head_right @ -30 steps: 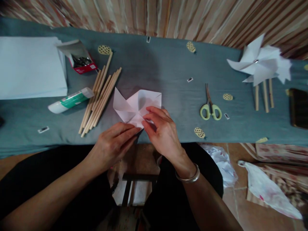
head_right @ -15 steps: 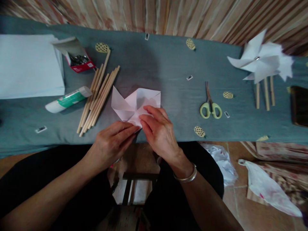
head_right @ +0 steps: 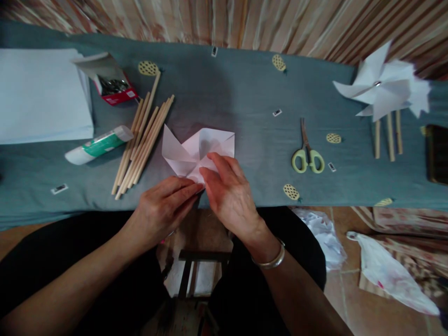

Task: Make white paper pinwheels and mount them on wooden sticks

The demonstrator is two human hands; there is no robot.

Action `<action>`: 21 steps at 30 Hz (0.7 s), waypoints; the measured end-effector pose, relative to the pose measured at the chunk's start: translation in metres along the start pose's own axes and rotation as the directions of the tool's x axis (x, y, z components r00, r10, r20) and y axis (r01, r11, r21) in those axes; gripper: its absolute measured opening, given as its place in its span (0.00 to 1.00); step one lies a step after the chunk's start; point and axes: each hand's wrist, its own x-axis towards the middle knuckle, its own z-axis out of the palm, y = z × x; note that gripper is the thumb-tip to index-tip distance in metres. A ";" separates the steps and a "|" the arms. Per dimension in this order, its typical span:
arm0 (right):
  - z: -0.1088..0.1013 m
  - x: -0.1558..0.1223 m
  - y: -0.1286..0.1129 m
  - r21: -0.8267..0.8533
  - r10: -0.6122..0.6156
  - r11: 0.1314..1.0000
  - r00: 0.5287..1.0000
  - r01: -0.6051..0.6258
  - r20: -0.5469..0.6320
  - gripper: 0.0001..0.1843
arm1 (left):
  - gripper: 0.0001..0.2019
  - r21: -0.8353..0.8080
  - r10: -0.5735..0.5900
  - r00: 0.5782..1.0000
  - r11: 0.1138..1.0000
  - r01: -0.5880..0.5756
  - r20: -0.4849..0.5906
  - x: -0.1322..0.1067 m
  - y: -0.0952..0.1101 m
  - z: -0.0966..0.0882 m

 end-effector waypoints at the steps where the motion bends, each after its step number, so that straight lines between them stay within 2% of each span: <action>1: 0.000 0.000 -0.001 -0.008 -0.003 1.000 1.000 0.003 0.005 0.15 | 0.10 0.000 -0.003 1.000 1.000 0.003 0.003 0.000 0.000 0.000; 21: 0.003 0.000 -0.004 -0.113 -0.028 0.993 0.999 0.031 0.025 0.17 | 0.11 -0.017 -0.011 1.000 1.000 0.011 0.022 0.001 0.000 -0.001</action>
